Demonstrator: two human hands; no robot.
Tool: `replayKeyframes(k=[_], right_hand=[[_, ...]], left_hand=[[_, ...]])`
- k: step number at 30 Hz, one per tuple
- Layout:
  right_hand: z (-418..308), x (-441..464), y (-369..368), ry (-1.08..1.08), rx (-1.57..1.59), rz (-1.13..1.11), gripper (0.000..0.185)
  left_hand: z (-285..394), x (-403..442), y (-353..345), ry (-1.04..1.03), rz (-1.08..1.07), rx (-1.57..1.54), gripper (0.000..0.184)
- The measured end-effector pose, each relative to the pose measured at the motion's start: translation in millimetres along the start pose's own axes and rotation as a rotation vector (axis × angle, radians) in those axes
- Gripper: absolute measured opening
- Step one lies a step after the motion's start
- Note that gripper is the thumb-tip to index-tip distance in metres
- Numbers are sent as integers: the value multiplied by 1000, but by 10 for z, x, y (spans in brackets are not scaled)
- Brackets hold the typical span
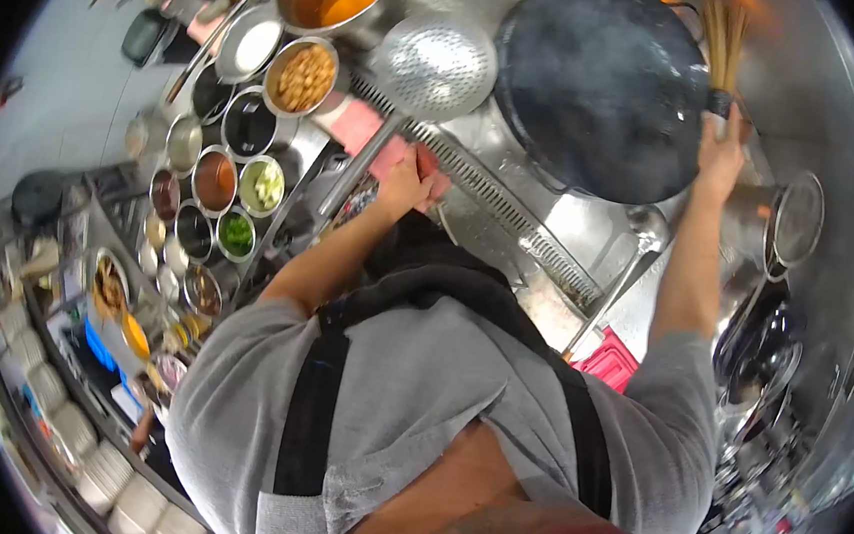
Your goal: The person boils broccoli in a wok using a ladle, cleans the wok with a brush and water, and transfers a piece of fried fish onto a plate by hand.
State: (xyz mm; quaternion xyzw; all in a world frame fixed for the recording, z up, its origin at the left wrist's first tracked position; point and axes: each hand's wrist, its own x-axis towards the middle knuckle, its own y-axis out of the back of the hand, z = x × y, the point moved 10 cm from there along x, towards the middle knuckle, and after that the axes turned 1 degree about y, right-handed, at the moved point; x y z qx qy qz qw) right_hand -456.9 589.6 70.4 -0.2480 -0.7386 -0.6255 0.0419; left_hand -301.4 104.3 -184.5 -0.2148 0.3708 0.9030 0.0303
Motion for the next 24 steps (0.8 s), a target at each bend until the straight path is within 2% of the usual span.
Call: replayKeyframes(k=[1,2,3,4,6,7,9,10,11,13,14,16,18,19,20,22,24], right_hand=[[70,-70,-527,-56,127,-155,62],[-172,-322,-768,-265,386,-435,64],[-191,-520,-1262,-207,430,-574,64],[-519,-756,-1175,-189,443,-688,65],[-754,-1040,-937,93,490,-759,63],[-781,-1207,-753,195,552,-803,62],[-211,-1324,-664,42,470,-1093,60],[61,-1144,-555,152,439,-995,58],[480,-787,-506,504,46,-615,58],[682,-279,114,127,-220,-444,56],[585,-241,160,118,-222,-419,56],[509,-140,335,-117,-190,-187,54],[447,-230,60,-171,-63,-118,56],[371,-327,-198,-44,51,-55,57],[426,-486,-683,-319,310,-316,59],[-10,-865,-1041,-189,333,-568,60],[-568,-1373,-891,-184,505,-876,61]], left_hand=[[-108,-29,-5,-92,36,44,68],[-116,-65,43,-196,76,90,71],[2,-124,137,-224,116,66,67],[-35,-161,162,-208,125,69,67],[-33,-138,193,-220,112,12,67],[-70,-161,175,-139,21,47,68],[-196,-193,145,-149,33,150,71],[-224,-199,152,-164,51,254,74],[-222,-233,173,-168,57,254,74],[-143,-252,211,-149,99,205,79],[-63,-255,225,-174,108,202,79],[-88,-389,350,-175,158,147,84],[-62,-570,482,-256,259,131,85],[-17,-731,581,-303,323,126,81],[9,-922,676,-345,391,119,77],[-346,-1189,625,-130,241,40,69],[-916,-1570,469,3,162,5,64]])
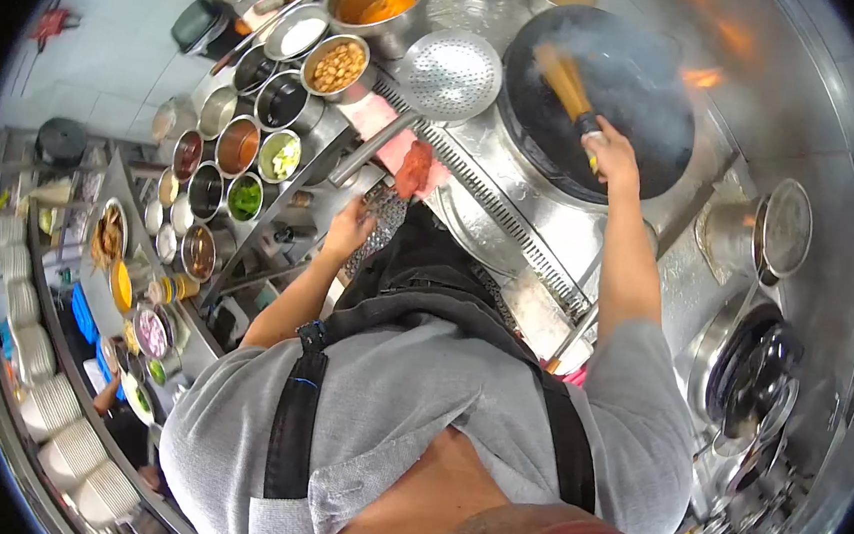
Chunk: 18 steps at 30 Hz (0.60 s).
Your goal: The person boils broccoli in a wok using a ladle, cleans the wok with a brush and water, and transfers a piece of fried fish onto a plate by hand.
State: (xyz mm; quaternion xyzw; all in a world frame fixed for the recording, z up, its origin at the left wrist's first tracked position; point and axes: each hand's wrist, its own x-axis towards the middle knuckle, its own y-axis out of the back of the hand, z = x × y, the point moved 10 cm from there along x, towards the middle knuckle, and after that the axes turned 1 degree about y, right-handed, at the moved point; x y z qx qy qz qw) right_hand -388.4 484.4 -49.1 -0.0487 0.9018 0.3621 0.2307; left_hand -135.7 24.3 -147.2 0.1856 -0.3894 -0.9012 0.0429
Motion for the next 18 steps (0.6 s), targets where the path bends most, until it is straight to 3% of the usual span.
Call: replayKeyframes(k=[2,4,6,7,8,9,10,11,12,13,14,15,16,18], right_hand=[[-58,-80,-10,292,-84,-12,61],[170,-86,453,427,-212,-5,51],[502,-312,1274,310,-154,167,49],[1189,125,1931,220,-556,460,47],[1128,-53,2204,326,-317,395,52],[1200,-153,2567,302,-691,707,50],[1523,-105,2816,276,-471,745,49],[1410,-588,2596,314,-2,720,48],[1241,-1095,2396,112,98,825,51],[1274,-1362,2149,263,80,885,59],[1299,-1646,1876,414,53,937,68],[1264,-1965,1269,303,258,733,72],[1604,-1910,916,326,263,715,72],[1493,-2342,-103,369,138,629,66]], left_hand=[[-960,-513,-275,253,-89,41,62],[-2009,-1292,-601,491,-228,248,55],[-3257,-2161,-1239,674,-724,564,47],[-3091,-2574,-979,808,-764,470,42],[-2779,-2993,-649,945,-796,385,36],[-2887,-3205,-578,1027,-739,302,35],[-3038,-3281,-575,1089,-615,213,33],[-3115,-3309,-544,1131,-487,137,32],[-3164,-3255,-528,1139,-379,74,30],[-3199,-3030,-619,1067,-367,238,27],[-3813,-2663,-1164,931,-282,263,27],[-3422,-2321,-1156,677,-298,311,29],[-2925,-2015,-1094,421,-295,374,32],[-2500,-1626,-990,449,-153,153,33]])
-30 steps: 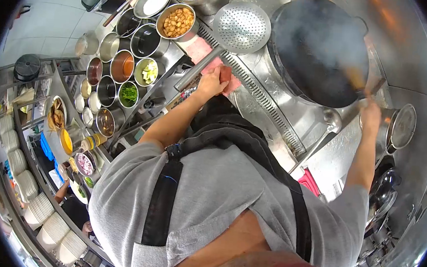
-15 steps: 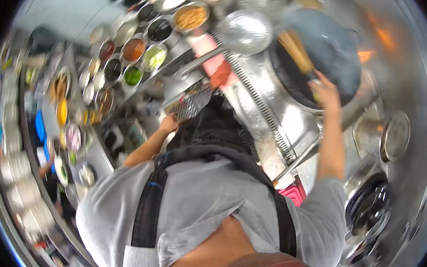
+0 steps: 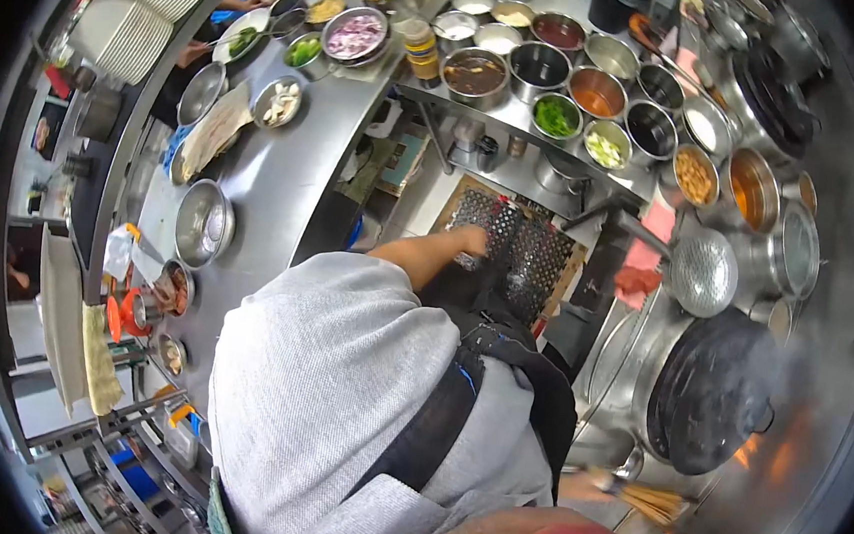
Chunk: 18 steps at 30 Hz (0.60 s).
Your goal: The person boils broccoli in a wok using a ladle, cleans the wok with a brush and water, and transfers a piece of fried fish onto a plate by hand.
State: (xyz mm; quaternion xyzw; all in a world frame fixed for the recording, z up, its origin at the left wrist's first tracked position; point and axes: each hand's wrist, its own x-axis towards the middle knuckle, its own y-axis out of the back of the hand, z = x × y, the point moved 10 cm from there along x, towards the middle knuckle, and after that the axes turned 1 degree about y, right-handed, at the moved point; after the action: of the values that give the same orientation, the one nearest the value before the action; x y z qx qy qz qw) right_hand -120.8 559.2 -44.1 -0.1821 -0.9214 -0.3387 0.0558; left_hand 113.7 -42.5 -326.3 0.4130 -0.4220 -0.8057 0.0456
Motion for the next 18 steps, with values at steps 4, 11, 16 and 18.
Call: replayKeyframes(k=[4,11,16,18], right_hand=[[-117,-771,-587,111,-242,-277,54],[-183,-929,-927,209,-849,-548,45],[-2498,-1098,-713,502,52,-363,37],[-3421,-1120,-377,446,315,-365,28]], left_hand=[[744,-504,637,-281,184,-332,43],[-396,-1120,627,-67,190,-171,36],[-670,-2383,2254,-300,371,-1013,29],[-621,-3127,3347,-479,590,-1051,30]])
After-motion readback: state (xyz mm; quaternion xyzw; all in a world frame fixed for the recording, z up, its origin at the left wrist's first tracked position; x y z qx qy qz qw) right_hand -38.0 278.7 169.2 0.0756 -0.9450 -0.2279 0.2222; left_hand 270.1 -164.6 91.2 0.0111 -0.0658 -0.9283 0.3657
